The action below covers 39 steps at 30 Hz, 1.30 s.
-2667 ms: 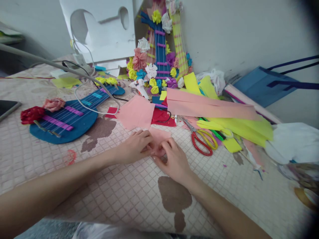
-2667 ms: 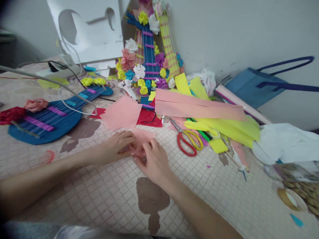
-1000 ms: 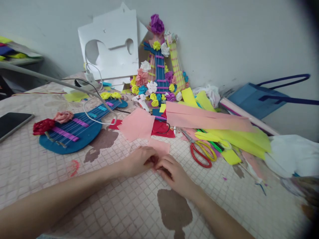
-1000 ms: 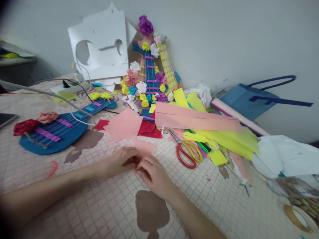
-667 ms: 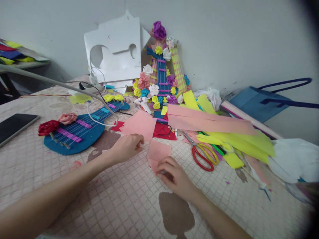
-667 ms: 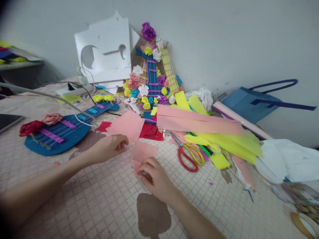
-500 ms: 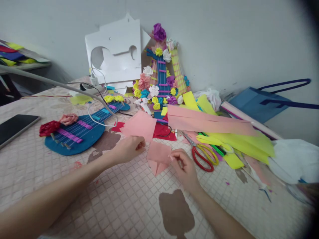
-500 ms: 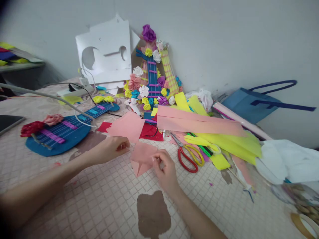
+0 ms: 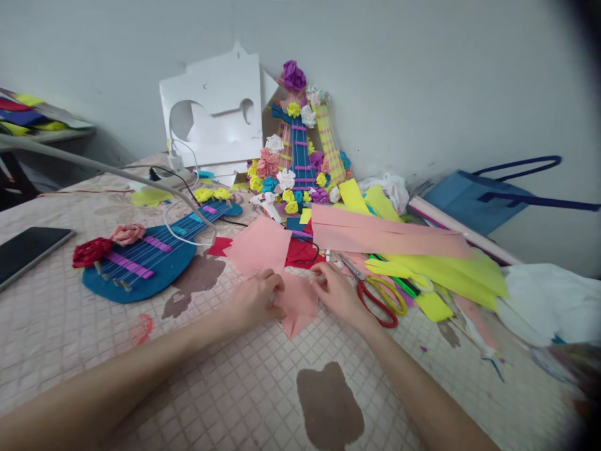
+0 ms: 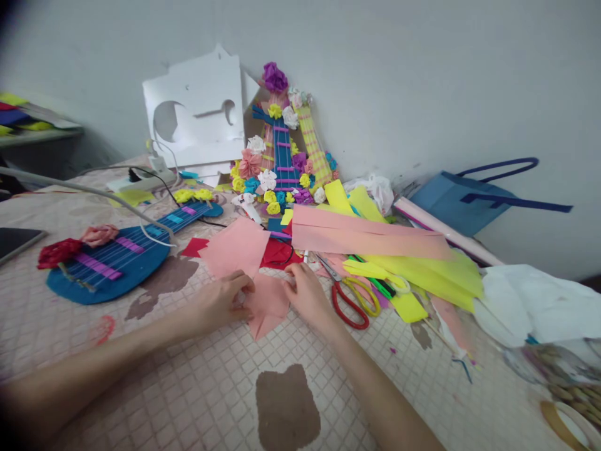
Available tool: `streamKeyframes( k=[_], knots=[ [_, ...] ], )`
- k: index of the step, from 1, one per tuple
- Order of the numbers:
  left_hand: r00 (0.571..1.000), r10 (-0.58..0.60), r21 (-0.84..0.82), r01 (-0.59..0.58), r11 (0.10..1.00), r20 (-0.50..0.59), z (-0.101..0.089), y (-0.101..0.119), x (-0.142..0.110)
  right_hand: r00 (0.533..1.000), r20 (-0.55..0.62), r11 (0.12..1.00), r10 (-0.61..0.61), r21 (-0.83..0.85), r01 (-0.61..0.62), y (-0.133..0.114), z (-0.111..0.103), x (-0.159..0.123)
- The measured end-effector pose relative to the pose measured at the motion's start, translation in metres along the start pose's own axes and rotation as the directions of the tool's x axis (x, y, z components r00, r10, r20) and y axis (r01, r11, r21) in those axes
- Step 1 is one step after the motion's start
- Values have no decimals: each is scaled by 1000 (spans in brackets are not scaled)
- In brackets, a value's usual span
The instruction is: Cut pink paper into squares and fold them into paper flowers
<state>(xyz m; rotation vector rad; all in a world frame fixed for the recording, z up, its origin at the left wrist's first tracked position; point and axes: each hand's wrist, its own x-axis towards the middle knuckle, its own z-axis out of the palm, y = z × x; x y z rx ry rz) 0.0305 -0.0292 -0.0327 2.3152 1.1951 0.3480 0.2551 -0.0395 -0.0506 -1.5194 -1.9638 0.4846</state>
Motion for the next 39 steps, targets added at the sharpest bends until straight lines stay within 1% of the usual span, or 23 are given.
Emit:
streamKeyframes(
  k=[2,6,8,10,12,14,15,17,19,20,22,24,25,26,28,30,31,33,34,36,37,39],
  knots=[
    [1000,-12,7,12,1000,-8,4,2,0,1000,12,1000,-14,-4,14,-3,2,8],
    [1000,-12,-1,12,1000,-24,7,-2,0,997,72,998,25,48,-28,-6,9,17],
    [999,-9,-28,8,1000,-34,8,-4,0,993,113,996,25,88,-35,-6,9,19],
    [998,-15,-108,9,994,-63,8,-5,1,990,139,990,20,134,-38,-5,7,19],
    [994,-33,-274,2,962,-107,7,-5,2,990,139,983,21,178,-46,-6,2,17],
    [990,-61,-495,-11,869,-130,6,-4,5,990,122,947,65,304,-99,-7,-3,11],
    [991,-76,-601,-4,799,-108,5,-4,6,987,114,895,115,418,-153,-9,-5,7],
    [995,-98,-756,68,651,5,5,-5,8,965,99,721,244,646,-249,-11,-9,-2],
    [983,-132,-820,181,543,129,7,-6,9,929,84,544,361,790,-283,-14,-10,-12],
    [972,-153,-831,230,507,176,8,-7,9,912,73,477,404,834,-278,-15,-10,-17],
    [952,-173,-852,303,428,251,9,-8,9,889,61,382,453,888,-256,-17,-9,-24],
    [932,-120,-876,362,317,342,9,-7,10,881,73,311,467,919,-241,-18,-7,-29],
    [922,-84,-885,387,260,379,9,-7,10,881,81,289,466,927,-238,-18,-6,-31],
    [914,-57,-890,403,214,401,8,-6,10,880,78,279,469,932,-232,-19,-5,-32],
    [910,-33,-894,413,173,414,7,-4,9,876,42,295,480,933,-207,-20,-2,-34],
    [916,-41,-899,399,179,398,5,-3,9,878,1,331,478,926,-182,-20,0,-36],
    [921,-50,-901,387,196,385,5,-3,8,885,0,340,465,923,-179,-20,1,-37],
    [935,-82,-899,353,258,344,3,-3,8,909,59,337,413,917,-212,-20,1,-38],
    [942,-100,-891,336,305,321,3,-4,9,919,109,330,378,912,-244,-20,0,-39],
    [947,-106,-849,319,421,304,0,-7,10,925,201,317,324,898,-306,-20,-2,-39],
    [946,-93,-818,316,481,311,-1,-9,10,921,233,321,313,887,-333,-19,-3,-39],
    [941,-61,-749,302,590,332,-3,-13,11,909,264,358,321,855,-375,-19,-5,-39]
  ],
)
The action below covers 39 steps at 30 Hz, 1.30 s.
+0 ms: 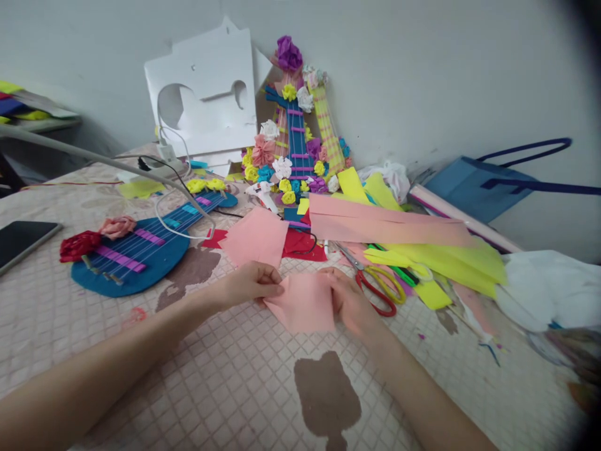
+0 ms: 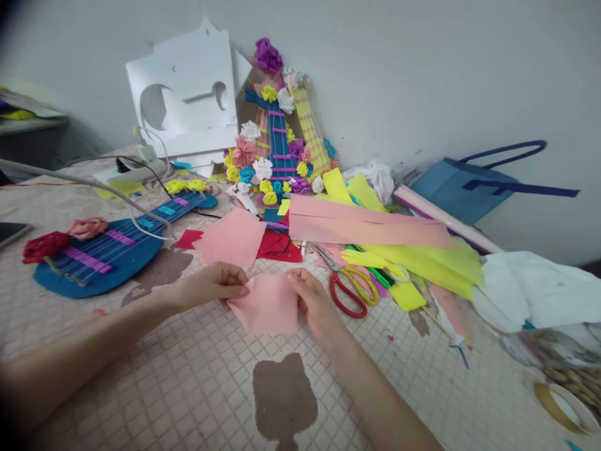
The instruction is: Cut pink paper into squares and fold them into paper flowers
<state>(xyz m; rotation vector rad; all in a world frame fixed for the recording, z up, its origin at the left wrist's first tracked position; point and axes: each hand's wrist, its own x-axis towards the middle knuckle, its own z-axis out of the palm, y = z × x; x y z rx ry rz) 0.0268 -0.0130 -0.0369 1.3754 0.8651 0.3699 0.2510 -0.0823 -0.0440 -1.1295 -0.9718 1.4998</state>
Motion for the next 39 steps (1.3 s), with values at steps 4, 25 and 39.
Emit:
streamKeyframes(
  k=[4,25,39],
  knots=[
    [999,45,146,-48,988,18,-4,0,1,999,-13,984,41,-175,-43,1,0,-2],
    [963,-35,-380,139,915,268,-13,7,2,980,-182,996,87,42,-80,9,-1,3],
    [965,256,232,-237,943,-52,-19,-4,14,978,208,910,31,-411,59,-4,-15,-1]
  ],
)
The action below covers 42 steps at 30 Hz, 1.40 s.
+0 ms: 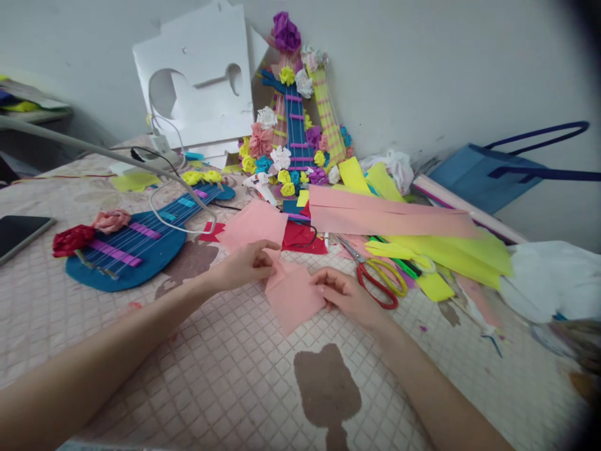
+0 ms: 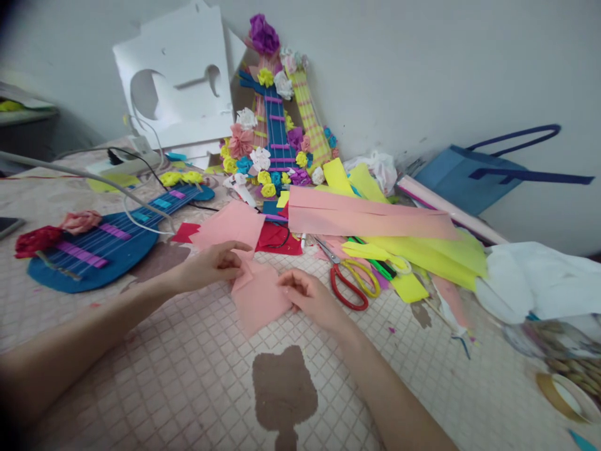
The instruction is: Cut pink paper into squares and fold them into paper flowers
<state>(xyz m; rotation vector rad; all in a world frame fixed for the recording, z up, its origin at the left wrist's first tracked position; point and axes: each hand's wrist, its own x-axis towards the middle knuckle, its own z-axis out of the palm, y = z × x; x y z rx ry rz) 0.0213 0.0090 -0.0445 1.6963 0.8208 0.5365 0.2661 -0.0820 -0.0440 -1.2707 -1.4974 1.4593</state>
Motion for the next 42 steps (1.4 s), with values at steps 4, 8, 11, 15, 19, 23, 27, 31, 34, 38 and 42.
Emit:
streamKeyframes(
  k=[4,8,11,15,19,23,27,31,34,38,42],
  knots=[
    [986,73,39,-68,997,-152,3,1,1,1000,6,999,29,-33,-29,2,-2,0],
    [952,250,410,-160,898,-176,4,13,-9,1000,19,998,-13,-63,14,4,-2,-1],
    [953,288,508,-293,810,90,5,21,-17,994,27,966,-109,-235,113,0,2,-3],
    [935,240,516,-345,784,261,7,24,-20,963,99,815,-252,-514,267,-5,9,-8],
    [930,258,460,-355,814,260,5,22,-20,928,94,737,-360,-582,344,4,15,-10],
    [906,304,466,-413,782,294,2,21,-33,911,-25,738,-412,-596,317,15,21,-11],
    [897,320,494,-436,752,305,14,17,-47,900,-90,767,-426,-564,307,16,25,-11],
    [895,404,576,-433,693,187,30,11,-48,909,-34,754,-416,-571,324,14,23,-13],
    [881,439,576,-455,679,178,32,6,-45,927,34,739,-373,-594,319,14,19,-16],
    [885,417,509,-462,726,209,25,5,-43,926,103,690,-364,-637,342,12,15,-18],
    [932,323,491,-361,793,165,22,9,-44,915,157,657,-373,-651,380,8,14,-18]
  ],
)
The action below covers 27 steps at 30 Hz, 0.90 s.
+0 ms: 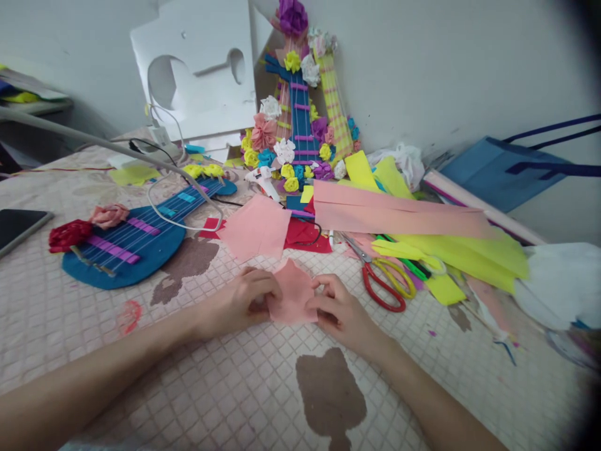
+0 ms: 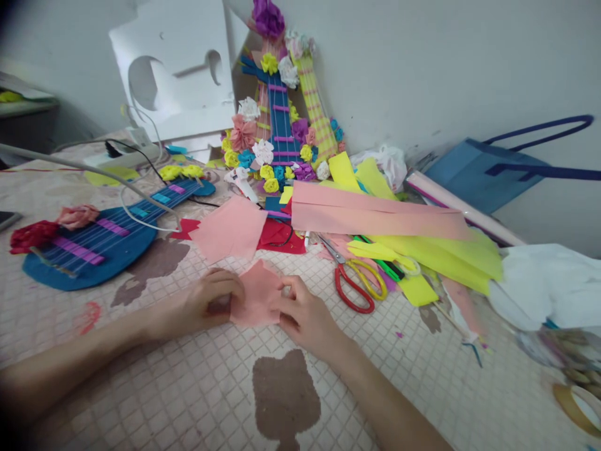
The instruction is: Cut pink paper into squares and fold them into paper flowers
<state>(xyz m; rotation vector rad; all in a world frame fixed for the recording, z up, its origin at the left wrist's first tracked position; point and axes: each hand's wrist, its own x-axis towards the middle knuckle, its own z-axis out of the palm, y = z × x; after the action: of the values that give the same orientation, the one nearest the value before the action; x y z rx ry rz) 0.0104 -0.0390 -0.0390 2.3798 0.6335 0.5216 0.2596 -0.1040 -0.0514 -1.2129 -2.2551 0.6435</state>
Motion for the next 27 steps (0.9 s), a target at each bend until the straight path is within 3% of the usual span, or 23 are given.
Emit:
streamKeyframes(
  k=[5,9,12,16,21,27],
  knots=[
    [999,-25,-79,27,997,29,1,-1,3,994,3,990,108,92,-108,-4,2,6],
    [998,-54,-104,49,993,-45,6,-1,7,984,-21,975,175,142,-170,-4,3,11],
    [992,-101,-112,93,989,-72,8,-1,7,985,-7,967,171,192,-167,-2,1,12],
    [993,-116,-172,110,979,-30,5,-3,2,993,58,965,99,238,-110,1,-6,15],
    [984,-178,-102,176,979,-10,5,-1,2,983,80,981,167,88,-174,-5,-5,26],
    [972,-212,48,218,975,-98,14,4,11,966,-11,966,259,-12,-260,-12,5,27]
  ],
)
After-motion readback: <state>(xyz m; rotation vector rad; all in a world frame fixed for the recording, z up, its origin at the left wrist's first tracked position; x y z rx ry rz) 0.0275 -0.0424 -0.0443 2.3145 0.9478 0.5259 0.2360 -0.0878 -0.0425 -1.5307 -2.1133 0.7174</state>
